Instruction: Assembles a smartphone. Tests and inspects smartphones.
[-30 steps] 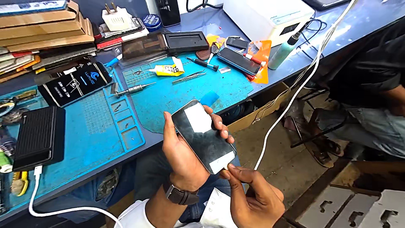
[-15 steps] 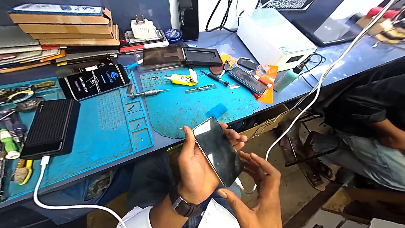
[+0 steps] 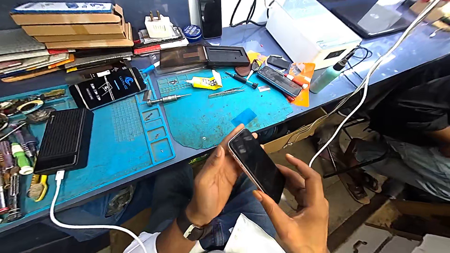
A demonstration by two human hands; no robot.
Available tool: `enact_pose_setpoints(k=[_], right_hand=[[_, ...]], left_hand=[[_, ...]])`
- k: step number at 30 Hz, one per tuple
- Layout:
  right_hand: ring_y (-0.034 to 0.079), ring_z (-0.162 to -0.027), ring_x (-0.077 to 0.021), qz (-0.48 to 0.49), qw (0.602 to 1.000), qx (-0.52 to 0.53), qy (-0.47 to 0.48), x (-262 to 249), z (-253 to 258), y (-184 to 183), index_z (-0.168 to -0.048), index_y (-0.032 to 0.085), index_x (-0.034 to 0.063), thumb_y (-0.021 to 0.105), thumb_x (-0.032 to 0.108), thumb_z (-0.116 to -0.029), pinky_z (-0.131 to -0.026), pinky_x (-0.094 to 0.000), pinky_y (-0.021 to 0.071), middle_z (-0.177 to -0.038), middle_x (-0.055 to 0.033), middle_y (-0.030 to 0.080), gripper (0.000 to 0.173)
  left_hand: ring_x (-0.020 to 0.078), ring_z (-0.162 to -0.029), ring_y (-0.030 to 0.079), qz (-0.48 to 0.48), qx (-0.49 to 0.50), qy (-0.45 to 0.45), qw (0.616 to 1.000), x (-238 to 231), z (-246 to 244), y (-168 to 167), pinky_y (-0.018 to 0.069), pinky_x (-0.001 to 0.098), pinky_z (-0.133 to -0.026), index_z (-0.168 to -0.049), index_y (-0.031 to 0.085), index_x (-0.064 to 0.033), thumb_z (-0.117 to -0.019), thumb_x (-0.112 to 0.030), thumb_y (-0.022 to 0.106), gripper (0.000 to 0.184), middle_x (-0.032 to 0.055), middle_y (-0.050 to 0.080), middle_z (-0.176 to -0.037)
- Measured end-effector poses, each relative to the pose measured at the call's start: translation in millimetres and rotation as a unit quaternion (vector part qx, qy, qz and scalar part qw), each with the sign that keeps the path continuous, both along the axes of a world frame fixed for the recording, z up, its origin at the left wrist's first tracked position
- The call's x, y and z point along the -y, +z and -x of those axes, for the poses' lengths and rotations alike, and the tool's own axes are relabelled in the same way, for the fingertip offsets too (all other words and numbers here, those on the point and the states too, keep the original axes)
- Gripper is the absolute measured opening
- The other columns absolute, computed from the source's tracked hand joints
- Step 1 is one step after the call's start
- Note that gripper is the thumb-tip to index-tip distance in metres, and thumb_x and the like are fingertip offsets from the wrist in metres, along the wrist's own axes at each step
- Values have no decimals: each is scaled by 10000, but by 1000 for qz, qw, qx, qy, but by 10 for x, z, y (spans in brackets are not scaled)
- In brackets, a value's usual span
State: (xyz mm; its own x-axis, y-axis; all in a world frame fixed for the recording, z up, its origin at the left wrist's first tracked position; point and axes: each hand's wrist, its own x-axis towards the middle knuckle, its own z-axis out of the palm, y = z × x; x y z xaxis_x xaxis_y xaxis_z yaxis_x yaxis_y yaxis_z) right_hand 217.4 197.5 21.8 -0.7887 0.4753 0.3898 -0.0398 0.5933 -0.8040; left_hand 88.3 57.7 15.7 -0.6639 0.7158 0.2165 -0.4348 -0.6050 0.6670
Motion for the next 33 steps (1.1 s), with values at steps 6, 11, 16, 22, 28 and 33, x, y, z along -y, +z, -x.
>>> enact_pose_setpoints(k=[6, 11, 16, 22, 28, 33], right_hand=[[710, -1107, -151, -36, 999, -2, -7, -26, -19, -50, -1479, 472, 95, 855, 442, -808, -933, -371, 636, -1241, -29, 712, 847], [703, -1123, -142, -62, 998, -2, -13, -22, -25, -77, -1458, 496, 93, 857, 441, -808, -931, -359, 635, -1279, -40, 694, 821], [701, -1128, -143, -88, 996, 3, -14, -20, -42, -96, -1450, 505, 88, 846, 450, -820, -930, -355, 633, -1272, -55, 696, 803], [704, -1135, -154, -121, 992, -4, -23, -4, -50, -109, -1426, 538, 78, 840, 456, -821, -927, -351, 629, -1270, -90, 701, 774], [698, -1131, -133, -146, 989, -14, -30, 24, -52, -132, -1405, 569, 100, 846, 451, -816, -920, -331, 621, -1270, -77, 701, 739], [707, -1116, -145, -95, 995, -7, -10, -6, -49, -134, -1419, 550, 89, 848, 439, -819, -908, -344, 637, -1268, -73, 698, 756]], left_hand=[[265, -1213, 651, 142, -136, 107, 975, 167, -5, 21, 540, 427, -1056, -1602, 346, -41, -1085, -157, 315, 531, 188, 581, -1427], [255, -1146, 687, 184, -182, 146, 955, 171, -34, 17, 579, 420, -1000, -1590, 366, -41, -1067, -96, 350, 526, 172, 633, -1355], [258, -1129, 696, 213, -211, 180, 937, 173, -39, -7, 592, 423, -982, -1565, 406, -24, -1062, -87, 350, 510, 172, 656, -1318], [235, -1152, 689, 223, -253, 208, 918, 174, -37, -28, 588, 405, -1002, -1540, 422, 25, -1065, -71, 373, 487, 162, 666, -1308], [147, -958, 719, 254, -291, 256, 886, 159, -55, -57, 615, 304, -857, -1498, 479, 33, -1042, -56, 404, 471, 112, 726, -1128], [187, -1041, 703, 235, -270, 215, 909, 214, -30, -68, 604, 350, -915, -1534, 451, 5, -1063, -100, 384, 488, 134, 694, -1239]])
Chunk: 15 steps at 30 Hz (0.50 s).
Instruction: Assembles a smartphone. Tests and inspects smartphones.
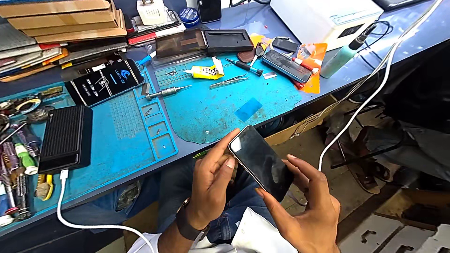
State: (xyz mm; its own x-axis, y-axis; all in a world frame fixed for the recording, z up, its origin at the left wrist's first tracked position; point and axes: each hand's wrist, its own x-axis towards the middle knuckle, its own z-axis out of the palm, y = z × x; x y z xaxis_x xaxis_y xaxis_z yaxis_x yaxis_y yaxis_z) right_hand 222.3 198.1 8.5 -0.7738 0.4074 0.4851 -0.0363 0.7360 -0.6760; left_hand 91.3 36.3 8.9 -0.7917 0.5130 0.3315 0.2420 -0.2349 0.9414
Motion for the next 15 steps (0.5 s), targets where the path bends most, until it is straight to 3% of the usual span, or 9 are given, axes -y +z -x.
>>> enact_pose_setpoints(k=[1, 4, 8, 12, 15], right_hand=[[705, -1120, -148, 15, 1000, 2, 4, -6, -1, 2, -1422, 542, 93, 851, 434, -817, -915, -352, 638, -1269, -63, 697, 760], [705, -1126, -155, 41, 999, 4, 13, -22, -6, 2, -1432, 531, 104, 859, 430, -808, -932, -362, 638, -1268, -40, 699, 776], [706, -1124, -158, 44, 999, 3, 15, -25, -3, -2, -1432, 529, 102, 861, 432, -803, -931, -362, 638, -1272, -41, 698, 783], [706, -1125, -163, 46, 999, 4, 19, -32, -10, -2, -1430, 536, 103, 856, 421, -813, -931, -370, 639, -1278, -42, 692, 764], [704, -1130, -163, 49, 999, 3, 19, -40, -14, -2, -1429, 539, 110, 858, 419, -812, -935, -372, 639, -1291, -39, 685, 761]], left_hand=[[194, -1067, 703, 2, 1, -13, 1000, 21, 13, -2, 602, 367, -946, -1544, 440, -3, -1066, -113, 382, 493, 134, 688, -1258], [190, -987, 719, 7, -4, -19, 1000, 36, 30, -2, 613, 360, -904, -1542, 444, -4, -1060, -103, 421, 492, 131, 716, -1170], [203, -1026, 724, 2, -6, -26, 1000, 39, 38, -8, 612, 364, -936, -1541, 438, 9, -1053, -65, 432, 493, 141, 716, -1205], [138, -830, 703, 23, -26, -17, 999, 51, 50, -15, 620, 291, -779, -1536, 458, -8, -1062, -84, 445, 480, 102, 734, -1076], [74, -679, 620, 42, -75, 2, 996, 56, 68, -35, 566, 221, -627, -1521, 481, -7, -1067, -103, 479, 464, 52, 713, -942]])
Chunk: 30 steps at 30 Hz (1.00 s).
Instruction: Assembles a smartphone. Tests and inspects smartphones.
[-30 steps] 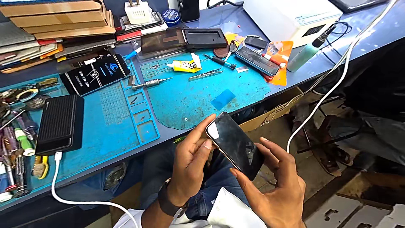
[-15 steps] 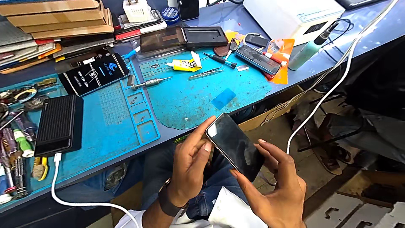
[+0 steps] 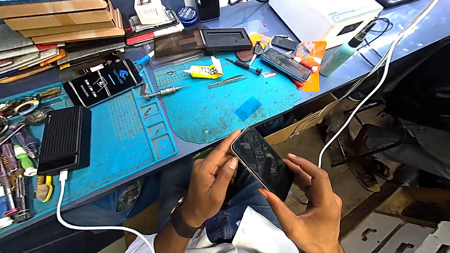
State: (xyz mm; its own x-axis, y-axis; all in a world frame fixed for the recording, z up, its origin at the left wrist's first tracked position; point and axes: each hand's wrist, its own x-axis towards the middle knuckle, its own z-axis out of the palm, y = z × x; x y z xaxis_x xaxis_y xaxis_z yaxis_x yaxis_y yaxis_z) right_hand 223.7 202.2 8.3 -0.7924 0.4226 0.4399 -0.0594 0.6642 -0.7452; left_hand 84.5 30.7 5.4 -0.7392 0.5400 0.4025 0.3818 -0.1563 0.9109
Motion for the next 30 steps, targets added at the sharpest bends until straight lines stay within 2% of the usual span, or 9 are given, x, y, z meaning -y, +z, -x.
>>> enact_pose_setpoints(k=[5, 10, 13, 16, 19, 21, 23, 26, 30], right_hand=[[708, -1129, -184, 16, 1000, -9, 11, 5, -11, -2, -1430, 537, 107, 861, 398, -815, -938, -384, 644, -1283, -49, 689, 754], [703, -1142, -182, 19, 1000, -8, 10, 11, -10, -2, -1426, 545, 109, 860, 399, -814, -941, -379, 641, -1295, -44, 685, 748], [714, -1120, -173, 8, 1000, -6, -1, 43, 9, -3, -1413, 545, 99, 864, 414, -804, -925, -374, 648, -1265, -46, 701, 757], [715, -1105, -146, -28, 999, -4, -31, 112, 51, -2, -1402, 552, 99, 865, 434, -799, -917, -357, 643, -1250, -52, 708, 757], [706, -1108, -143, -92, 994, -5, -56, 185, 125, -18, -1394, 568, 83, 850, 440, -801, -913, -357, 627, -1252, -81, 706, 748], [702, -1107, -144, -118, 991, -9, -61, 216, 184, -28, -1375, 586, 79, 848, 432, -799, -908, -355, 622, -1257, -83, 703, 725], [692, -1126, -147, -133, 989, -14, -62, 233, 240, -31, -1357, 600, 84, 840, 429, -802, -915, -349, 610, -1273, -77, 700, 696], [674, -1175, -153, -134, 989, -21, -56, 244, 293, -33, -1366, 601, 98, 841, 418, -806, -941, -354, 601, -1317, -70, 684, 688], [671, -1203, -166, -125, 990, -48, -54, 247, 345, -20, -1367, 601, 92, 848, 419, -812, -946, -362, 611, -1321, -86, 686, 690]], left_hand=[[58, -848, 700, 38, -89, 27, 995, 50, 39, -12, 611, 221, -755, -1478, 514, 33, -1079, -169, 498, 448, 56, 750, -1068], [40, -820, 681, 42, -93, 35, 994, 74, 49, -13, 598, 205, -729, -1468, 540, 14, -1072, -180, 520, 442, 39, 745, -1055], [118, -970, 712, -7, -19, 1, 1000, 54, 22, -15, 617, 275, -853, -1488, 509, 23, -1074, -152, 491, 449, 93, 728, -1184], [260, -1221, 642, -102, 168, -77, 978, -12, -93, -25, 542, 425, -1050, -1610, 335, -64, -1089, -254, 444, 565, 169, 618, -1380], [270, -1195, 656, -173, 292, -81, 937, -129, -229, -31, 547, 449, -1031, -1656, 201, -224, -1049, -230, 538, 694, 166, 607, -1369], [280, -1162, 668, -197, 344, -59, 916, -190, -285, -10, 562, 452, -1001, -1633, 235, -237, -1019, -103, 549, 702, 172, 610, -1348], [298, -1157, 667, -211, 390, -43, 895, -235, -305, 23, 561, 465, -991, -1545, 359, -172, -1007, -42, 546, 583, 194, 625, -1311], [362, -1274, 602, -250, 424, -67, 868, -262, -286, 21, 511, 519, -1056, -1490, 405, -104, -1020, -74, 558, 495, 234, 562, -1423], [401, -1410, 485, -290, 401, -101, 863, -331, -246, 37, 416, 548, -1153, -1554, 354, -131, -1063, -210, 526, 526, 233, 479, -1538]])
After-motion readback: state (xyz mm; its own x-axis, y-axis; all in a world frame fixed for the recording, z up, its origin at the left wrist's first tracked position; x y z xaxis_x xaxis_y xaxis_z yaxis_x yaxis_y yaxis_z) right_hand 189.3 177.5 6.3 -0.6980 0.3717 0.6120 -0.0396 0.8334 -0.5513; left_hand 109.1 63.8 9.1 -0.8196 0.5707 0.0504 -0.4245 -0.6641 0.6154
